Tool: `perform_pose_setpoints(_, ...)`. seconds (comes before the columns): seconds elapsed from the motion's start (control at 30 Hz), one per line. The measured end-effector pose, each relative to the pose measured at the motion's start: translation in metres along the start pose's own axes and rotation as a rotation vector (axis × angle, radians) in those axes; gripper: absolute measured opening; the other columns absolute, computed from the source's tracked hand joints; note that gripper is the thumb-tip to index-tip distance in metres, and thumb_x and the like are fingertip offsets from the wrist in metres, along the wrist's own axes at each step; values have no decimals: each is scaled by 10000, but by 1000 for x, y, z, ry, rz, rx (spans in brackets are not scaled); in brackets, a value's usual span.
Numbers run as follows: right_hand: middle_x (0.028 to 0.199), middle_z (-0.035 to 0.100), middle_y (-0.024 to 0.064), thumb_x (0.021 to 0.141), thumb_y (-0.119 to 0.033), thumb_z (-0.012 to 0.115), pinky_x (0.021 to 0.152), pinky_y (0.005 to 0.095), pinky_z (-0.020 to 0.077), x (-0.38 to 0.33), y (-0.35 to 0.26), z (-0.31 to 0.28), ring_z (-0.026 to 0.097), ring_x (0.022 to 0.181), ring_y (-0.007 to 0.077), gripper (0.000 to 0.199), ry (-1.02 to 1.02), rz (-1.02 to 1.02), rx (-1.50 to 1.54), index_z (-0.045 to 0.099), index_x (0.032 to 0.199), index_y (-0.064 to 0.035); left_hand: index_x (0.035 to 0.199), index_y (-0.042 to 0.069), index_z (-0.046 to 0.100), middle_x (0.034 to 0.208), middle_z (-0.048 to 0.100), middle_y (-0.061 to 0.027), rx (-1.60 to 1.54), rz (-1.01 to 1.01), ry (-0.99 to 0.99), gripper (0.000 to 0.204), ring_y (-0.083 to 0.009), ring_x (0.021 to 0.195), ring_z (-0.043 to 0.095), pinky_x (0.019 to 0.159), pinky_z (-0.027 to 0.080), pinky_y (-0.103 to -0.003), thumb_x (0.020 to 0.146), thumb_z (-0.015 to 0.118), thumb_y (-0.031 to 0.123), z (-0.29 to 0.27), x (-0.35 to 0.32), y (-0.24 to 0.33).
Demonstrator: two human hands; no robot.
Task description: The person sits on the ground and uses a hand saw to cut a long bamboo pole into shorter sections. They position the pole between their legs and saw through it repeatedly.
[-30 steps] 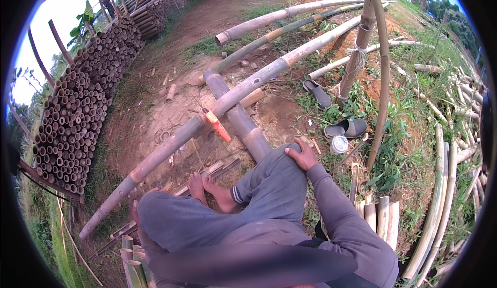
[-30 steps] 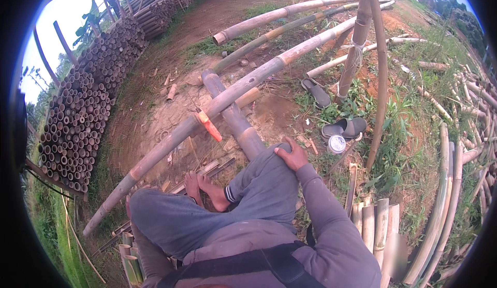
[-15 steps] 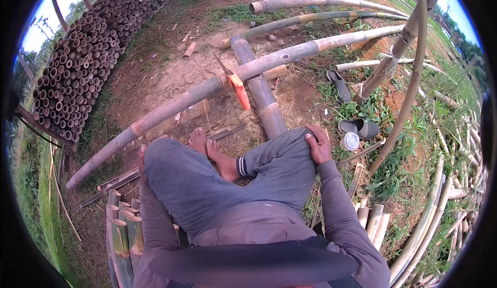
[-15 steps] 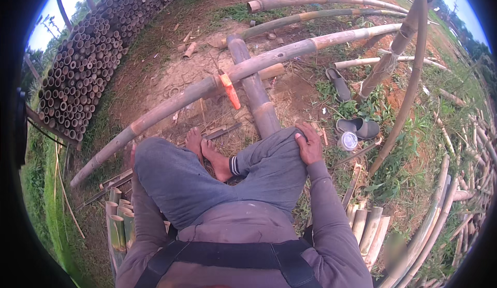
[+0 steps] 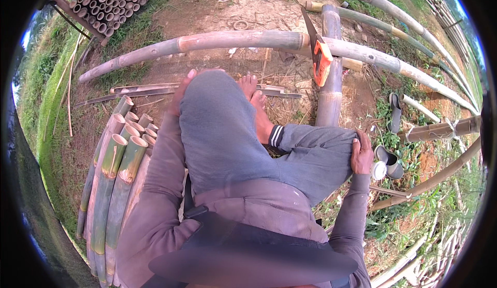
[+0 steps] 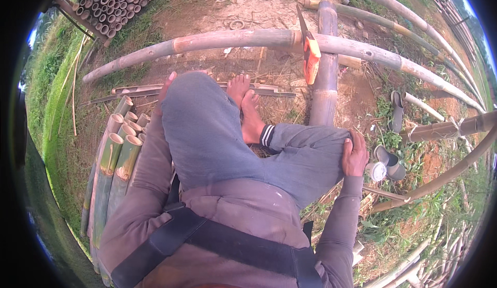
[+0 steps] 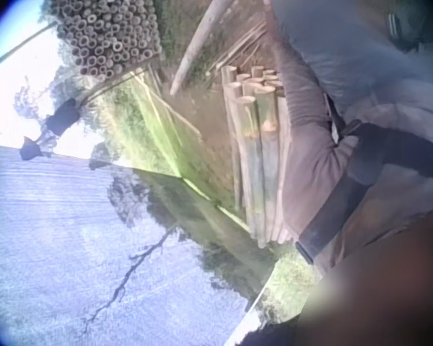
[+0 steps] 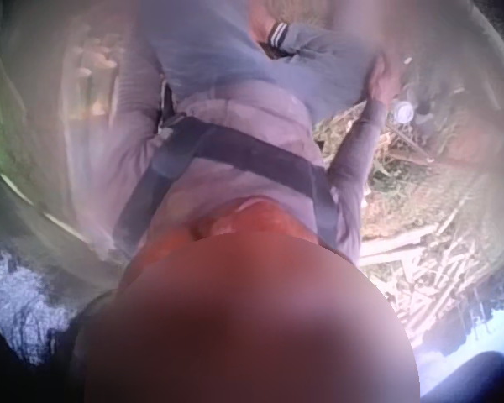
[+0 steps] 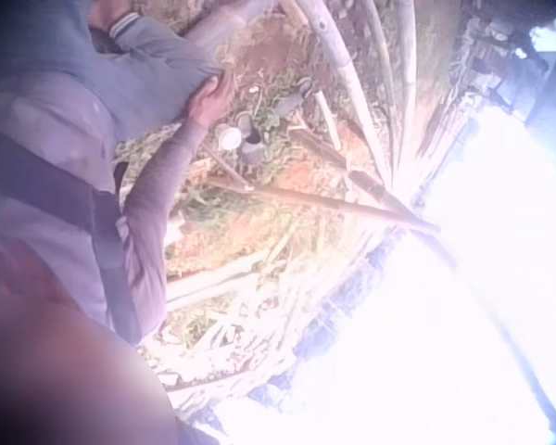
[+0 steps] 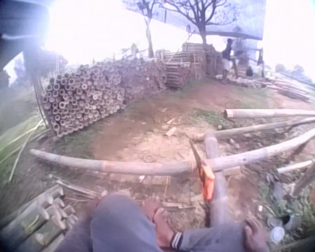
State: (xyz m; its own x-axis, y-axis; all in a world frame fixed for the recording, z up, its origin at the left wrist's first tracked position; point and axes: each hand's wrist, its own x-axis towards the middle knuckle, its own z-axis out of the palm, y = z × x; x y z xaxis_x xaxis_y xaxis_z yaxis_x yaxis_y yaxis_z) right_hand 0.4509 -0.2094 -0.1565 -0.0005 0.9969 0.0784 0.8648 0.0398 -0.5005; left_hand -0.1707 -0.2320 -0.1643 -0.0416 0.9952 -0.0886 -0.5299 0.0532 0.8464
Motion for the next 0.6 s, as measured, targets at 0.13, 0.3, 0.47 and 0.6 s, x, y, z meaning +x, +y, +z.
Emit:
perform_pose_setpoints(0.13,1503,567,184,1008,-534,542,1184,711,234,23,-29,-6,560,1373,374,635,-235,109,-424,514,1522,-161,1469,1,517,1485,558,-146,148,-19,-239,619,-246,1382,517,1201,378,-410,1117,372,490,75,-3,9)
perform_pose_setpoints(0.3,1365,665,218,970,-564,603,1173,694,286,45,-76,17,633,1280,390,678,-417,-198,-415,525,1503,-152,1477,-10,515,1503,545,-170,197,-73,-329,685,-282,1414,496,1224,357,-446,1097,359,538,144,8,16)
perform_pose_setpoints(0.47,1174,740,232,952,-498,673,1066,543,478,68,-116,98,705,1128,415,628,-592,-216,241,570,1454,-137,1476,-18,520,1485,566,-177,257,-156,-280,698,-278,1392,526,1208,386,-425,1090,403,552,156,15,14)
perform_pose_setpoints(0.6,1177,738,231,951,-447,682,979,505,539,60,-116,131,706,1108,415,575,-608,-268,-223,601,1416,-119,1506,-21,490,1519,534,-189,115,-206,-241,761,-294,1418,503,1216,374,-446,1078,390,601,145,12,14)
